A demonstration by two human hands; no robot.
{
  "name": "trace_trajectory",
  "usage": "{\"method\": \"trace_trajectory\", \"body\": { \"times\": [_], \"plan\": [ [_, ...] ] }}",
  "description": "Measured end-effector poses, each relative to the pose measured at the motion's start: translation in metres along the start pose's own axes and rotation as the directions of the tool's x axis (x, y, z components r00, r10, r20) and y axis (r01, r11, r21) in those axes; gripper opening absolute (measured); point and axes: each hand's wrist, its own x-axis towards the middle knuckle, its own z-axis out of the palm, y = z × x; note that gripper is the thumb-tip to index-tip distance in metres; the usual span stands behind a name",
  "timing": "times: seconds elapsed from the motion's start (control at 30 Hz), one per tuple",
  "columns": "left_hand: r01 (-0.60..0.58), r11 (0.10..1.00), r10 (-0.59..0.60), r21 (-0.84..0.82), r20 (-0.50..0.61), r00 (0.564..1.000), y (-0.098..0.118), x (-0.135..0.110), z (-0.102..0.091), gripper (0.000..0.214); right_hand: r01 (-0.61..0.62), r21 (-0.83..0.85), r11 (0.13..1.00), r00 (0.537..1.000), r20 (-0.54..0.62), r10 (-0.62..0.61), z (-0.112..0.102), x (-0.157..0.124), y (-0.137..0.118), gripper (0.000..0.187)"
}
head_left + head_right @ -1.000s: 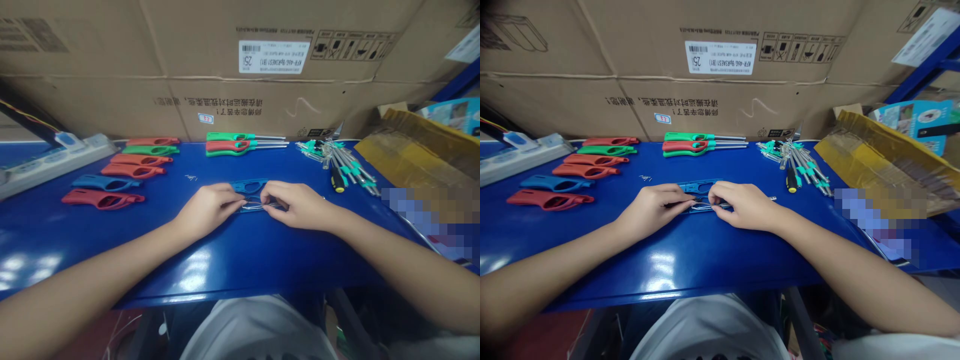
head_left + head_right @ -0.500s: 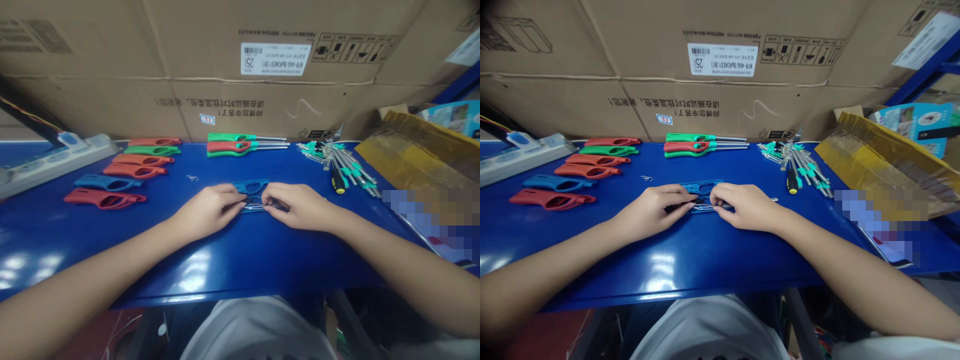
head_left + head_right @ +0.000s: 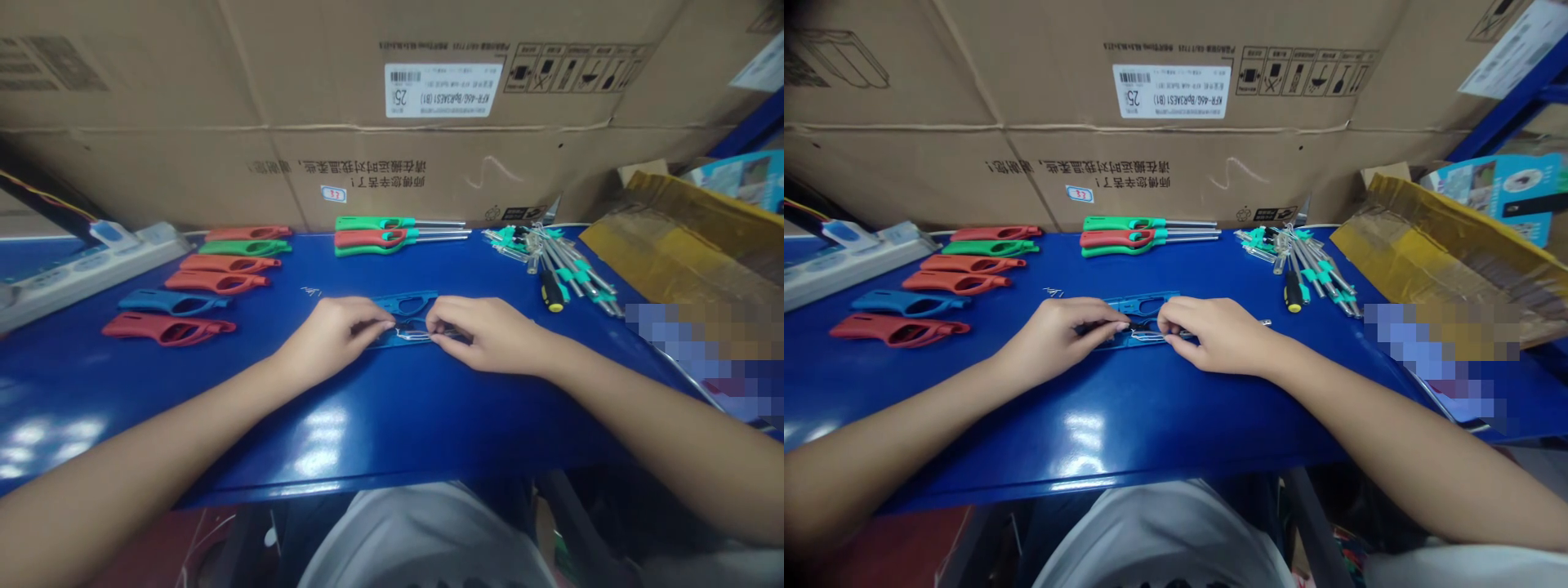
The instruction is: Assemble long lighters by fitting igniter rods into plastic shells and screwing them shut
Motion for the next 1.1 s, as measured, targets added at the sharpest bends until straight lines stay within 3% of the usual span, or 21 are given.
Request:
{"method": "trace_trajectory", "body": {
  "times": [0.37,0.67,0.83,0.97,1.1],
  "plan": [
    [-0.049,0.999,0.051,0.024,-0.086,0.995,0.000,-0.001,0.012,0.015,0.007,0.006,1.000,1.000,-0.016,-0.007,-0.001,-0.001,0.002,0.006],
    [-0.103,0.993,0.104,0.059,-0.007,0.995,0.004,-0.002,0.005,0.016,0.001,0.006,1.000,1.000,-0.009,0.000,-0.001,-0.001,0.002,0.005],
    [-0.202,0.955,0.191,0.219,0.073,0.979,0.002,-0.006,0.003,0.021,0.000,-0.004,1.000,1.000,-0.013,0.000,-0.001,-0.001,0.003,0.005],
    [-0.204,0.910,0.155,0.362,0.159,0.975,0.008,-0.007,0.001,0.024,0.006,-0.003,1.000,1.000,-0.014,-0.006,-0.001,0.000,0.003,0.005],
    [-0.203,0.896,0.149,0.394,0.164,0.975,0.013,-0.007,-0.001,0.029,0.018,-0.013,1.000,1.000,-0.001,-0.018,-0.002,-0.001,0.003,0.006]
  ]
}}
